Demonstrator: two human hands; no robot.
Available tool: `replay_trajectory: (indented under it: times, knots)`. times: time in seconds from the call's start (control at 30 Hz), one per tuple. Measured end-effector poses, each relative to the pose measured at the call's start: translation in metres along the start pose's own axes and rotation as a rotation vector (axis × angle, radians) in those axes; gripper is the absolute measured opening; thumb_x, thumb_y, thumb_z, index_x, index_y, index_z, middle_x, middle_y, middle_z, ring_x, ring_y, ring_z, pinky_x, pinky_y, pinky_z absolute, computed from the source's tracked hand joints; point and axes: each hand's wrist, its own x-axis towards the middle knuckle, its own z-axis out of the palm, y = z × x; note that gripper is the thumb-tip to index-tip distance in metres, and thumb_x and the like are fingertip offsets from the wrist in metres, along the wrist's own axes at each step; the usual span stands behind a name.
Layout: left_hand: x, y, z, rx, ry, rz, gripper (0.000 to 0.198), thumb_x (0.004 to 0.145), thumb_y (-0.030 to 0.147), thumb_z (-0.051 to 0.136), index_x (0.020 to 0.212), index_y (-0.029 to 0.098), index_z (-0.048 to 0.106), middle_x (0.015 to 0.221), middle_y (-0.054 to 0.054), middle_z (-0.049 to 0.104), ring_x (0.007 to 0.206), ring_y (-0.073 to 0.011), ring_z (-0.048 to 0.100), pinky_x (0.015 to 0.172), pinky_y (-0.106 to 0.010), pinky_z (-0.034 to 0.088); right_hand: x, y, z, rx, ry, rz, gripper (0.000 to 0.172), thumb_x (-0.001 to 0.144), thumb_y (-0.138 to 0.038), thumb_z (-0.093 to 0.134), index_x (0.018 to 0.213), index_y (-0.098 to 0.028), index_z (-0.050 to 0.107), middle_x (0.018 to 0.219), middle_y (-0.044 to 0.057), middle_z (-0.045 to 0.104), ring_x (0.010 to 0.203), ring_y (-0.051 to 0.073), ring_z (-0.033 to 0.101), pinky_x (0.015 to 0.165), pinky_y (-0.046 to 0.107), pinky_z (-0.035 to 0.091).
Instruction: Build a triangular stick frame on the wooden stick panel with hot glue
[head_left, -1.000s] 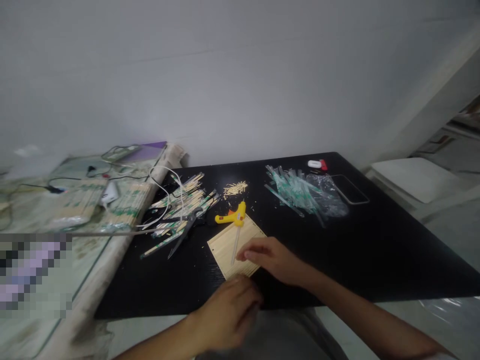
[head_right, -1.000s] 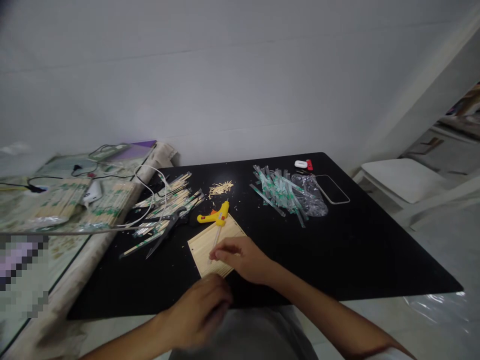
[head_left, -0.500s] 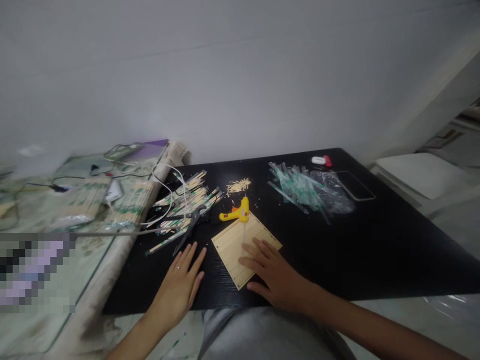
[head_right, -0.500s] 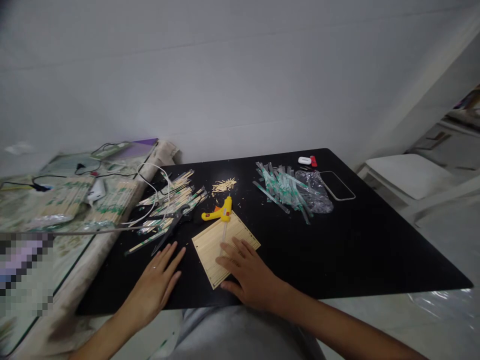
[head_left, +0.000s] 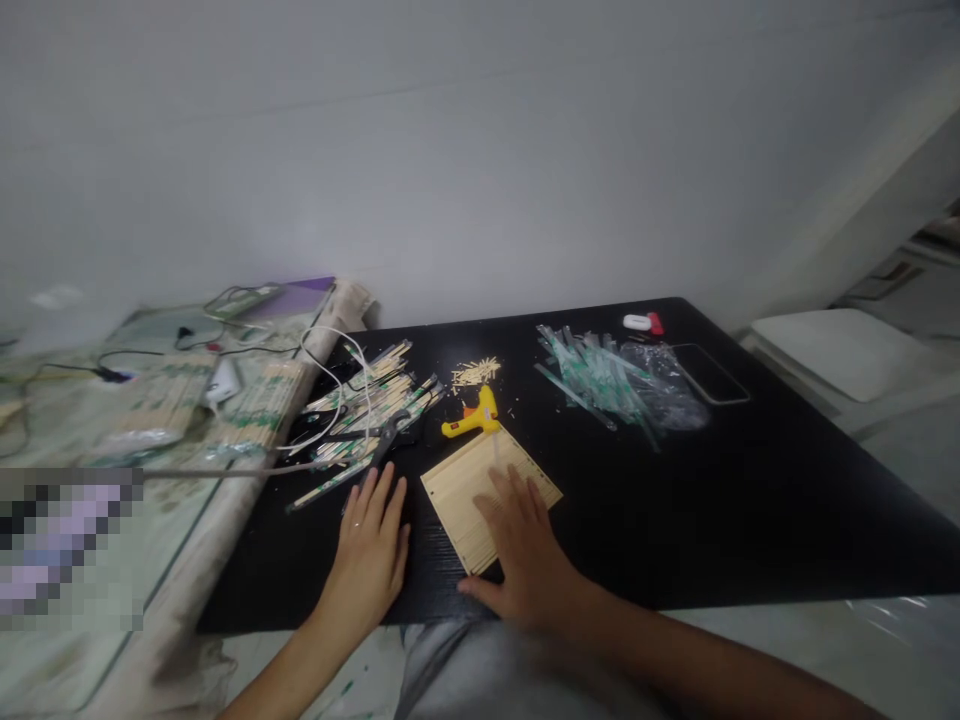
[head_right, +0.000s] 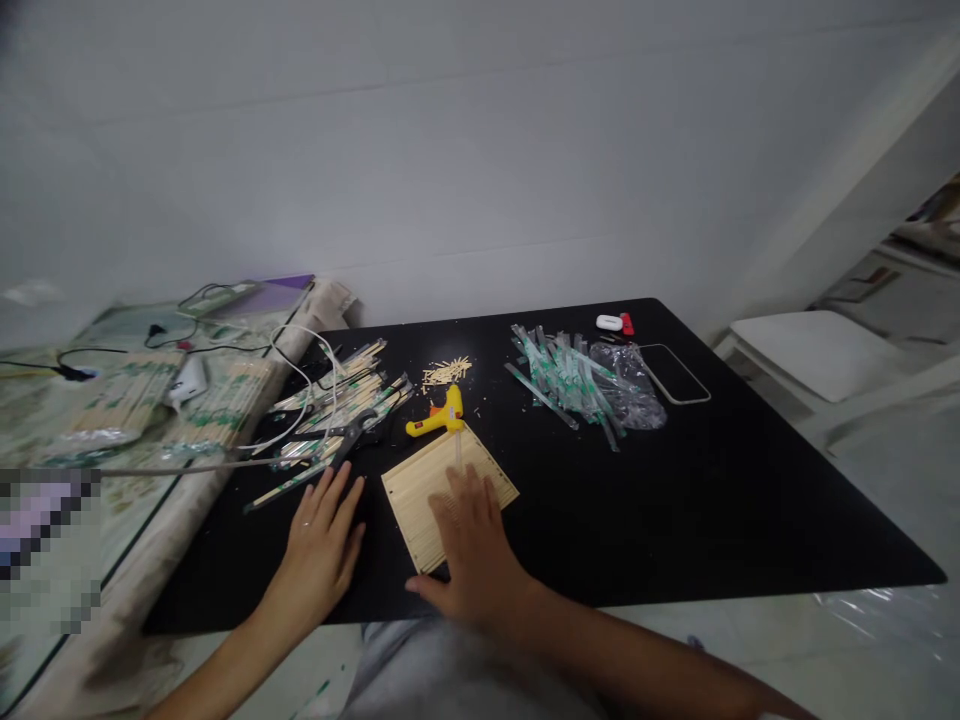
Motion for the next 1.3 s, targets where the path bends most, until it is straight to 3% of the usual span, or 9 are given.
replay_trajectory:
  times: [0.07, 0.17, 0.23, 0.47, 0.83, 1.0, 1.17, 1.23, 1.3]
  knots:
    - [0.004, 0.011, -0.007, -0.15, 0.007, 0.045, 0.045, 0.1, 0.016, 0.051, 0.145, 0.016, 0.053, 0.159, -0.019, 0.05, 0.152, -0.0353, 0.041, 0.121, -0.062, 0.038, 0.003, -0.007, -0.003, 0.017, -0.051, -0.006, 0.083, 0.082, -0.04, 0.076, 0.152, -0.012, 0.043, 0.171, 0.026, 0.023, 0.16, 0.048, 0.007, 0.124, 0.073, 0.018]
    - [0.004, 0.036, -0.015, -0.465, -0.035, 0.118, 0.032, 0.1, 0.009, 0.049, 0.126, 0.021, 0.062, 0.148, -0.013, 0.061, 0.135, -0.0201, 0.062, 0.109, -0.033, 0.055, 0.006, -0.01, -0.01, 0.038, -0.148, 0.015, 0.078, 0.081, -0.029, 0.068, 0.154, -0.013, 0.044, 0.171, 0.023, 0.024, 0.161, 0.046, 0.007, 0.124, 0.071, 0.018]
    - [0.002, 0.053, -0.014, -0.591, -0.043, 0.177, 0.034, 0.098, 0.003, 0.046, 0.12, 0.021, 0.064, 0.146, -0.013, 0.062, 0.129, -0.0171, 0.066, 0.105, -0.026, 0.056, 0.005, -0.007, -0.014, 0.043, -0.202, 0.039, 0.078, 0.081, -0.028, 0.065, 0.155, -0.012, 0.044, 0.172, 0.022, 0.023, 0.161, 0.045, 0.007, 0.125, 0.07, 0.017]
    - [0.007, 0.088, -0.007, -0.85, -0.118, 0.168, 0.026, 0.097, 0.002, 0.053, 0.11, 0.021, 0.066, 0.128, -0.008, 0.071, 0.115, -0.0142, 0.072, 0.099, -0.02, 0.057, -0.002, 0.015, -0.02, 0.061, -0.303, 0.009, 0.085, 0.083, -0.042, 0.068, 0.158, -0.011, 0.043, 0.173, 0.021, 0.021, 0.161, 0.045, 0.0, 0.127, 0.068, 0.013]
    - [0.007, 0.093, -0.01, -0.84, -0.211, 0.12, 0.017, 0.098, 0.01, 0.056, 0.108, 0.022, 0.063, 0.094, -0.004, 0.072, 0.088, -0.018, 0.067, 0.08, -0.029, 0.058, -0.003, 0.02, -0.025, 0.051, -0.311, -0.044, 0.086, 0.089, -0.052, 0.067, 0.16, -0.013, 0.039, 0.174, 0.021, 0.018, 0.162, 0.042, 0.003, 0.127, 0.066, 0.016]
    - [-0.004, 0.066, -0.015, -0.651, -0.241, 0.078, 0.026, 0.103, 0.019, 0.052, 0.127, 0.023, 0.06, 0.125, -0.011, 0.071, 0.118, -0.0214, 0.067, 0.101, -0.035, 0.057, -0.004, 0.017, -0.022, 0.032, -0.271, -0.03, 0.075, 0.09, -0.037, 0.064, 0.158, -0.015, 0.042, 0.173, 0.018, 0.022, 0.162, 0.04, 0.006, 0.128, 0.065, 0.017]
    - [-0.068, 0.004, -0.024, -0.021, -0.223, 0.011, 0.068, 0.101, 0.04, 0.055, 0.162, 0.018, 0.034, 0.16, -0.019, 0.049, 0.146, -0.036, 0.049, 0.115, -0.055, 0.048, -0.004, 0.013, -0.023, 0.04, -0.224, -0.033, 0.074, 0.089, -0.035, 0.064, 0.157, -0.015, 0.043, 0.173, 0.017, 0.025, 0.162, 0.039, 0.009, 0.128, 0.063, 0.019]
    - [-0.101, -0.024, -0.037, 0.155, -0.28, -0.112, 0.071, 0.098, 0.049, 0.052, 0.156, 0.007, 0.043, 0.158, -0.025, 0.049, 0.146, -0.0416, 0.048, 0.112, -0.059, 0.049, -0.003, 0.012, -0.025, 0.045, -0.222, -0.027, 0.073, 0.089, -0.035, 0.065, 0.156, -0.015, 0.044, 0.172, 0.017, 0.026, 0.162, 0.039, 0.011, 0.129, 0.062, 0.02]
    - [-0.123, -0.051, -0.058, 0.318, -0.482, -0.296, 0.062, 0.097, 0.05, 0.049, 0.14, 0.007, 0.061, 0.145, -0.028, 0.06, 0.139, -0.0446, 0.055, 0.103, -0.057, 0.055, -0.002, 0.011, -0.026, 0.05, -0.224, -0.017, 0.073, 0.088, -0.034, 0.066, 0.155, -0.014, 0.046, 0.172, 0.017, 0.028, 0.161, 0.04, 0.013, 0.128, 0.062, 0.021]
